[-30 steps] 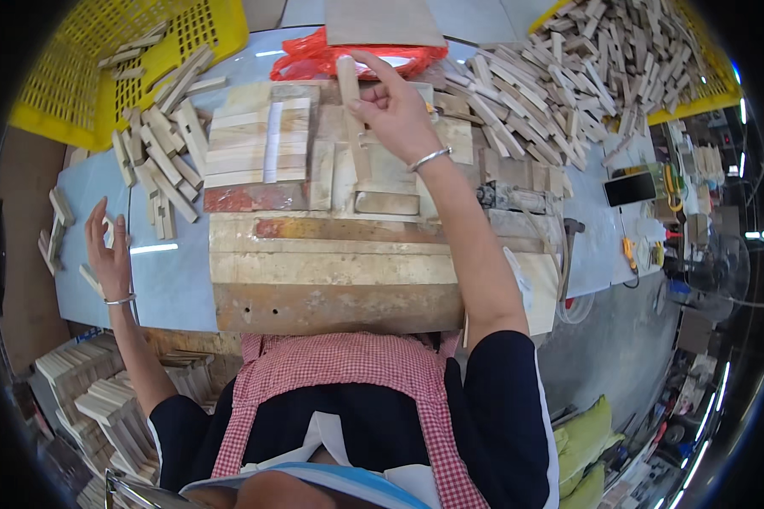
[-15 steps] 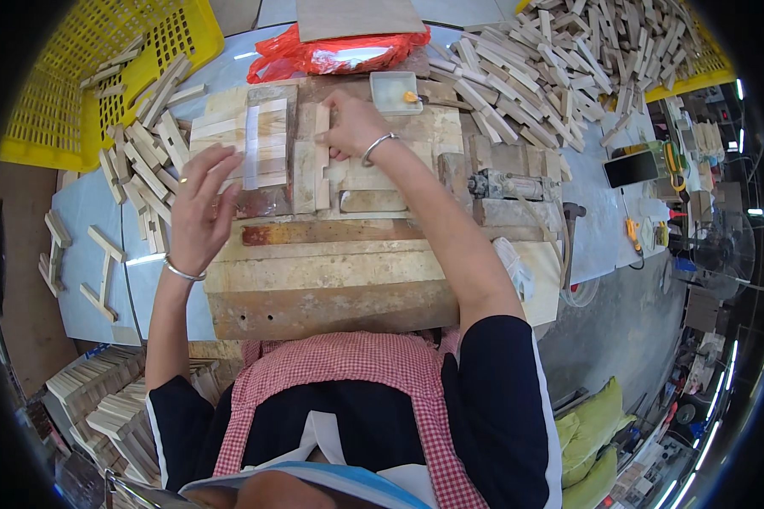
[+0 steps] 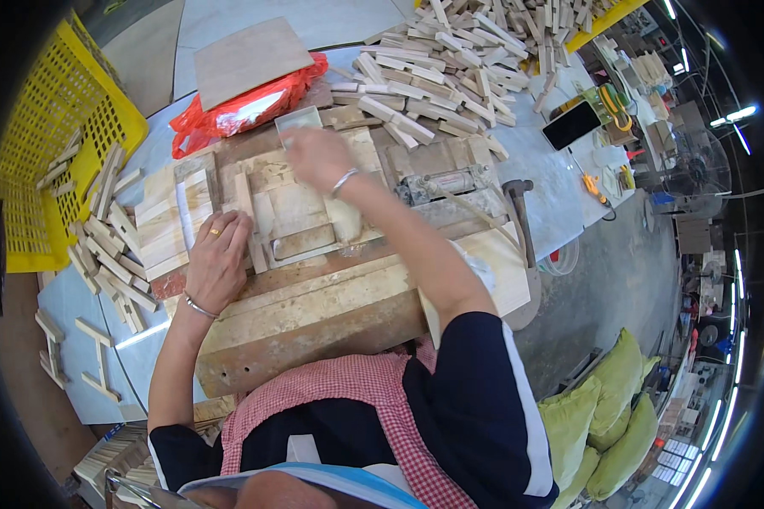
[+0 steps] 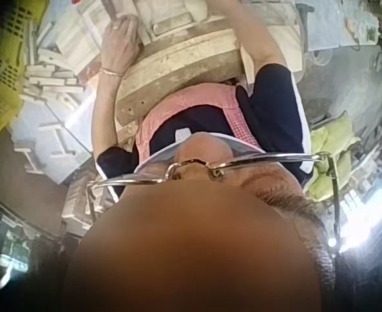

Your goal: Assembling small wooden components into a frame structure using wood glue and a hammer.

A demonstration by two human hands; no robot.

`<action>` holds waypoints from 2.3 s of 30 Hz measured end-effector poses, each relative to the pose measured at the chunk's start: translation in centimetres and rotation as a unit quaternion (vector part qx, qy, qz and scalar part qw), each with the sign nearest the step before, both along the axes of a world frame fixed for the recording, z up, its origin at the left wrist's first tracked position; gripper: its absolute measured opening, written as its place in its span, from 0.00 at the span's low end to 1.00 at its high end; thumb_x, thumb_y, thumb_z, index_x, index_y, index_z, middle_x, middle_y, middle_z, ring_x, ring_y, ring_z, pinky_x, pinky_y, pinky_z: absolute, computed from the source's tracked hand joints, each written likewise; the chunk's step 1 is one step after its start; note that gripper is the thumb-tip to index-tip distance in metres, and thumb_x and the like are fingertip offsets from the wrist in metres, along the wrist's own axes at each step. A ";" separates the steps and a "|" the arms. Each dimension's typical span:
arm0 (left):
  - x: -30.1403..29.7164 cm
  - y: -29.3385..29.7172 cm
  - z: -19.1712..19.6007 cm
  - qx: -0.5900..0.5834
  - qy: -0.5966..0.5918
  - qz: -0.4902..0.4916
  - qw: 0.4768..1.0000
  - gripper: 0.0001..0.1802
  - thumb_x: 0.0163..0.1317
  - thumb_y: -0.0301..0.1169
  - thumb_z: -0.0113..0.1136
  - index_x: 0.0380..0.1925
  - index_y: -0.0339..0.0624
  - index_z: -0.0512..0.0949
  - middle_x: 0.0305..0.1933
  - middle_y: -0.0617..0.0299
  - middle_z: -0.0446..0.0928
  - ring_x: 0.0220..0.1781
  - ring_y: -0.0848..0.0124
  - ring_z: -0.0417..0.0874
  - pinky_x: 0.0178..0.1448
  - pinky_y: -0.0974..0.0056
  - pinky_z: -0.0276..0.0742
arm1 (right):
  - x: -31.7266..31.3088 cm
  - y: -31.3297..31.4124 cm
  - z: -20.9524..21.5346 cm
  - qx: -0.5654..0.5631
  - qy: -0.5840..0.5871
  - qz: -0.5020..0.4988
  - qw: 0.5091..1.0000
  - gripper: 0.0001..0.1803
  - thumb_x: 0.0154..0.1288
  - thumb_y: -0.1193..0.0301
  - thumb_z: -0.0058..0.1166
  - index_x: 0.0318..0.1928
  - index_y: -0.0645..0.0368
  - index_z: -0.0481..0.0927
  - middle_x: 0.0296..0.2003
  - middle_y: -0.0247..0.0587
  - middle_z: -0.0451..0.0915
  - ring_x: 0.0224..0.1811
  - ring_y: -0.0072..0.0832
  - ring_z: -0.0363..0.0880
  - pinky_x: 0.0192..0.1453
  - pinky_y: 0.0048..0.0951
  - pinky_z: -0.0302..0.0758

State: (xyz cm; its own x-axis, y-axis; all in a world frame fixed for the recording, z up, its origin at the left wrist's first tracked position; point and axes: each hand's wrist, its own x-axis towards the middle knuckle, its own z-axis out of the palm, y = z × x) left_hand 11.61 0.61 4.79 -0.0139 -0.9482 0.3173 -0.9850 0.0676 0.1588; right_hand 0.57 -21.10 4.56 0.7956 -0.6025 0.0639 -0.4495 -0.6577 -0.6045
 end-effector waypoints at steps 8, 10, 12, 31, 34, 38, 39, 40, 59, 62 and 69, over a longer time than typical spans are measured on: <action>-0.2 0.2 0.0 -0.006 -0.010 0.017 1.000 0.23 0.46 0.19 0.52 0.47 0.31 0.71 0.47 0.52 0.76 0.57 0.59 0.73 0.67 0.53 0.62 | -10.0 -11.9 0.2 -0.194 0.274 -0.137 0.932 0.17 0.62 0.56 0.53 0.42 0.56 0.79 0.36 0.49 0.82 0.41 0.44 0.81 0.45 0.43 0.76; -0.1 0.4 -0.1 0.002 -0.013 0.024 1.000 0.23 0.46 0.19 0.52 0.47 0.32 0.71 0.47 0.53 0.77 0.58 0.59 0.73 0.67 0.53 0.62 | -10.5 -11.9 -0.1 -0.126 0.281 -0.139 0.941 0.19 0.61 0.56 0.54 0.43 0.59 0.78 0.36 0.51 0.82 0.43 0.45 0.81 0.47 0.43 0.76; 0.0 0.2 -0.1 -0.010 -0.005 0.016 1.000 0.23 0.45 0.20 0.52 0.47 0.33 0.71 0.47 0.53 0.77 0.56 0.60 0.73 0.67 0.53 0.63 | -11.2 -11.6 -0.2 -0.146 0.169 -0.209 0.952 0.19 0.63 0.55 0.53 0.42 0.60 0.76 0.32 0.51 0.82 0.37 0.41 0.82 0.44 0.40 0.77; -0.2 0.9 0.0 -0.015 0.009 0.026 1.000 0.26 0.44 0.18 0.50 0.49 0.34 0.71 0.45 0.52 0.77 0.55 0.60 0.74 0.65 0.55 0.64 | -8.6 2.7 0.0 0.014 -0.028 0.210 0.977 0.15 0.57 0.78 0.56 0.45 0.50 0.85 0.37 0.37 0.77 0.42 0.31 0.74 0.46 0.28 0.73; -0.2 0.9 -0.2 -0.011 0.008 0.028 1.000 0.26 0.45 0.18 0.51 0.50 0.34 0.71 0.45 0.53 0.77 0.55 0.60 0.74 0.65 0.55 0.64 | -8.3 2.3 -0.1 0.009 -0.007 0.234 0.972 0.17 0.56 0.80 0.57 0.44 0.48 0.85 0.37 0.36 0.77 0.42 0.30 0.74 0.45 0.29 0.73; -0.3 0.8 -0.3 -0.018 0.000 0.026 1.000 0.22 0.47 0.21 0.50 0.47 0.33 0.71 0.47 0.53 0.77 0.55 0.61 0.74 0.65 0.55 0.64 | -7.4 1.5 -0.1 0.029 -0.002 0.263 0.964 0.17 0.54 0.79 0.58 0.44 0.49 0.85 0.35 0.35 0.78 0.39 0.30 0.76 0.44 0.29 0.74; -0.3 0.8 -0.2 -0.022 0.000 0.025 0.999 0.21 0.48 0.21 0.50 0.46 0.33 0.71 0.47 0.53 0.77 0.55 0.61 0.74 0.65 0.54 0.64 | -7.2 1.4 0.0 0.047 0.007 0.275 0.960 0.16 0.53 0.79 0.59 0.43 0.49 0.86 0.34 0.35 0.79 0.38 0.30 0.77 0.43 0.28 0.74; -0.4 0.7 -0.2 -0.022 0.001 0.025 0.999 0.21 0.48 0.21 0.50 0.46 0.33 0.71 0.47 0.53 0.77 0.55 0.61 0.74 0.65 0.54 0.64 | -7.0 1.2 0.0 0.047 0.008 0.275 0.960 0.16 0.53 0.79 0.59 0.43 0.49 0.86 0.34 0.35 0.79 0.38 0.30 0.77 0.43 0.28 0.74; -8.8 -1.1 -3.6 -0.018 0.085 0.029 0.996 0.43 0.55 0.54 0.58 0.60 0.28 0.64 0.63 0.43 0.65 0.69 0.47 0.60 0.74 0.46 0.50 | 4.9 1.7 5.8 -0.045 0.093 0.287 0.952 0.16 0.64 0.63 0.54 0.48 0.58 0.80 0.38 0.43 0.83 0.41 0.36 0.82 0.48 0.33 0.76; -8.8 -1.0 -3.3 -0.017 0.092 0.025 0.995 0.43 0.54 0.53 0.59 0.59 0.28 0.65 0.62 0.44 0.65 0.69 0.47 0.59 0.74 0.46 0.50 | 12.2 4.4 4.1 -0.156 0.023 0.298 0.941 0.17 0.64 0.60 0.52 0.48 0.57 0.81 0.40 0.44 0.82 0.45 0.41 0.78 0.52 0.38 0.74; -8.9 -1.3 -3.7 -0.026 0.128 0.016 0.991 0.37 0.52 0.51 0.61 0.54 0.33 0.71 0.58 0.50 0.69 0.67 0.48 0.61 0.74 0.47 0.51 | 19.6 9.2 2.4 -0.207 0.146 0.352 0.901 0.18 0.61 0.61 0.54 0.45 0.59 0.80 0.44 0.50 0.79 0.53 0.41 0.73 0.56 0.40 0.72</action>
